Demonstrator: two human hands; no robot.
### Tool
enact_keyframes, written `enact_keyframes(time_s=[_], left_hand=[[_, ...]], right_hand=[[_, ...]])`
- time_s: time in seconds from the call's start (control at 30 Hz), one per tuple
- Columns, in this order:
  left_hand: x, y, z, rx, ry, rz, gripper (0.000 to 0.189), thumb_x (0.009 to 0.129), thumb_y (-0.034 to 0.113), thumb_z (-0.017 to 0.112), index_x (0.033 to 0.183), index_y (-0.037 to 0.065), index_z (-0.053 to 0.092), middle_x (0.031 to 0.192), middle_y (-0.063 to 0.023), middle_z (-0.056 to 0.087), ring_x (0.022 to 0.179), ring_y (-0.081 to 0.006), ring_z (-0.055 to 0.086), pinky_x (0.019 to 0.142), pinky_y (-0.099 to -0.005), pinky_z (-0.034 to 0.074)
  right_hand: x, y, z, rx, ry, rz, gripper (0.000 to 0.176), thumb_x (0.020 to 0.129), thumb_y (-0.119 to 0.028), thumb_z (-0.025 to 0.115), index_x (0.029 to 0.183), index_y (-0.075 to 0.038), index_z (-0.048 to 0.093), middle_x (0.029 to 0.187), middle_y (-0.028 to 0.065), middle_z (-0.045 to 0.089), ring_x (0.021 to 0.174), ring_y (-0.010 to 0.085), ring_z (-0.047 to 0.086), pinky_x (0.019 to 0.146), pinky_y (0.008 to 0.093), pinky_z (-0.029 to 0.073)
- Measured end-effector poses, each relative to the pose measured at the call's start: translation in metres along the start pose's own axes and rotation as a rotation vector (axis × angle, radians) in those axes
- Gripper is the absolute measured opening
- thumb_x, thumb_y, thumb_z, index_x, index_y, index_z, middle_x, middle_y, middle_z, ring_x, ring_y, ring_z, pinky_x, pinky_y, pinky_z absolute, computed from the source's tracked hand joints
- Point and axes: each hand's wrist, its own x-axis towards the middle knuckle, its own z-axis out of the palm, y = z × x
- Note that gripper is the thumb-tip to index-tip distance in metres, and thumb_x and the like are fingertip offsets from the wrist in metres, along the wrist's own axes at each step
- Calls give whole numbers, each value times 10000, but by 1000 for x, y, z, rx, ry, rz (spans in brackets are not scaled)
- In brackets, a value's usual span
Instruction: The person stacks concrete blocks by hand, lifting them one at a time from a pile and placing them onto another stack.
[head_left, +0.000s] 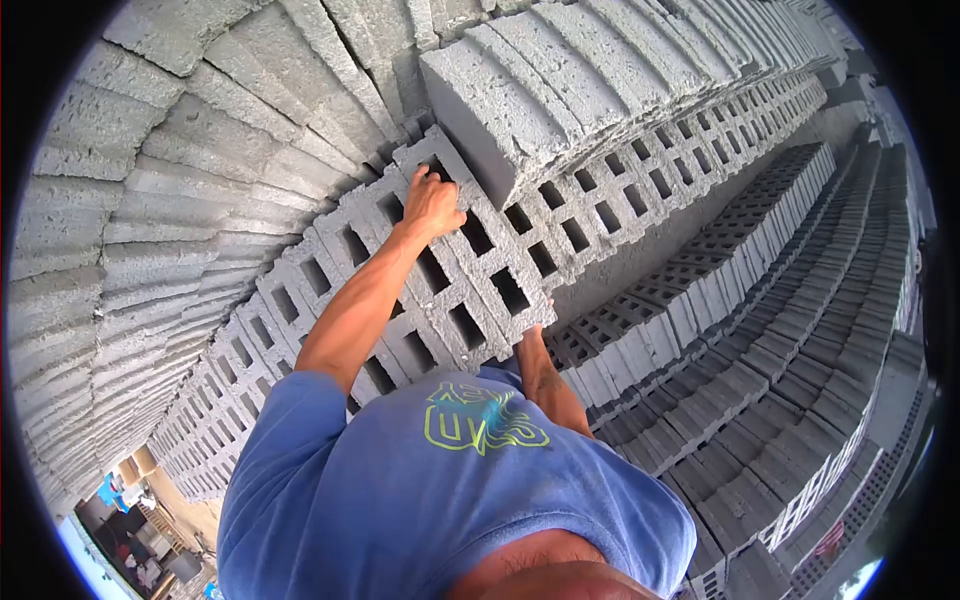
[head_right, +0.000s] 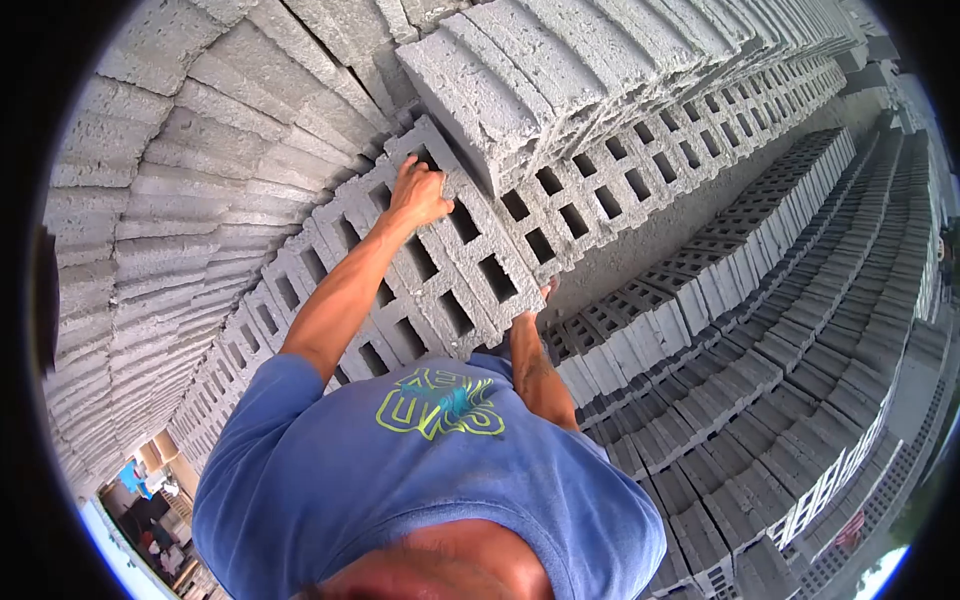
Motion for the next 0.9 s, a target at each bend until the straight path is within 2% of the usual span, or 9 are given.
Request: enact_keyframes(time_s=[0.03, 0.27, 0.47, 0.57, 0.6, 0.63, 0.73, 0.83, 0.9], left_hand=[[0, 1, 4, 31, 75, 7, 324, 660, 309, 744, 760, 4, 704, 770, -171, 671, 936, -281, 615, 1094, -433, 255], [-7, 12, 2, -69, 46, 23, 309, 605, 289, 756, 698, 1, 696, 770, -179, 682, 919, -290, 623, 1079, -405, 280], [-10, 10, 11, -77, 112, 58, 415, 648, 316, 760, 828, -51, 685, 769, -202, 662, 910, -289, 606, 1111, -402, 253], [-16, 12, -3, -171, 142, 41, 481, 707, 360, 743, 950, -50, 679, 985, -188, 668, 1067, -297, 565, 1089, -396, 317], [-22, 11, -4, -254, 258, 41, 505, 719, 370, 739, 990, -51, 673, 1048, -189, 659, 1117, -302, 544, 1071, -387, 350], [-25, 10, -4, -322, 395, 3, 492, 689, 345, 760, 977, -46, 681, 1106, -200, 641, 1124, -332, 535, 1024, -365, 402], [-54, 0, -24, -462, 526, -74, 351, 776, 255, 704, 1033, 17, 674, 1122, -184, 631, 1091, -344, 541, 958, -404, 430], [-93, 7, -20, -509, 579, -117, 285, 796, 217, 683, 1016, 36, 675, 1083, -174, 643, 1054, -346, 556, 924, -414, 438], [-121, 21, -15, -570, 566, -95, 277, 794, 212, 688, 1016, 47, 675, 1068, -170, 648, 1040, -343, 567, 917, -412, 442]], right_hand=[[3, 1, 6, -13, 39, -13, 690, 936, -557, 337, 1433, -79, 337, 1413, 173, 432, 1262, 357, 456, 1066, 523, 360], [5, 5, 15, -16, 85, 37, 636, 943, -524, 333, 1403, -90, 396, 1379, 150, 480, 1241, 350, 480, 1048, 516, 378], [10, -1, 19, -61, 197, 129, 596, 948, -495, 329, 1378, -99, 446, 1350, 130, 522, 1224, 345, 500, 1032, 511, 394], [2, -39, 13, -85, 244, 258, 578, 951, -480, 327, 1365, -104, 471, 1335, 120, 542, 1215, 342, 510, 1025, 508, 402], [-9, -59, 67, -222, 586, 281, 525, 960, -439, 359, 1288, -73, 547, 1258, 136, 598, 1147, 307, 566, 995, 482, 428], [-8, -76, 104, -522, 690, 179, 523, 956, -437, 396, 1258, -41, 558, 1219, 143, 611, 1116, 285, 580, 976, 454, 437], [-2, -104, 242, -958, 343, -346, 544, 943, -431, 507, 1167, 57, 590, 1101, 166, 649, 1023, 219, 622, 921, 370, 462], [9, -75, 364, -893, -38, -396, 605, 908, -460, 573, 1122, 105, 604, 1074, 205, 653, 1018, 242, 621, 925, 334, 454], [23, -57, 407, -1020, 13, -220, 686, 824, -484, 670, 1129, 124, 589, 1098, 216, 637, 1050, 255, 595, 932, 362, 437]])
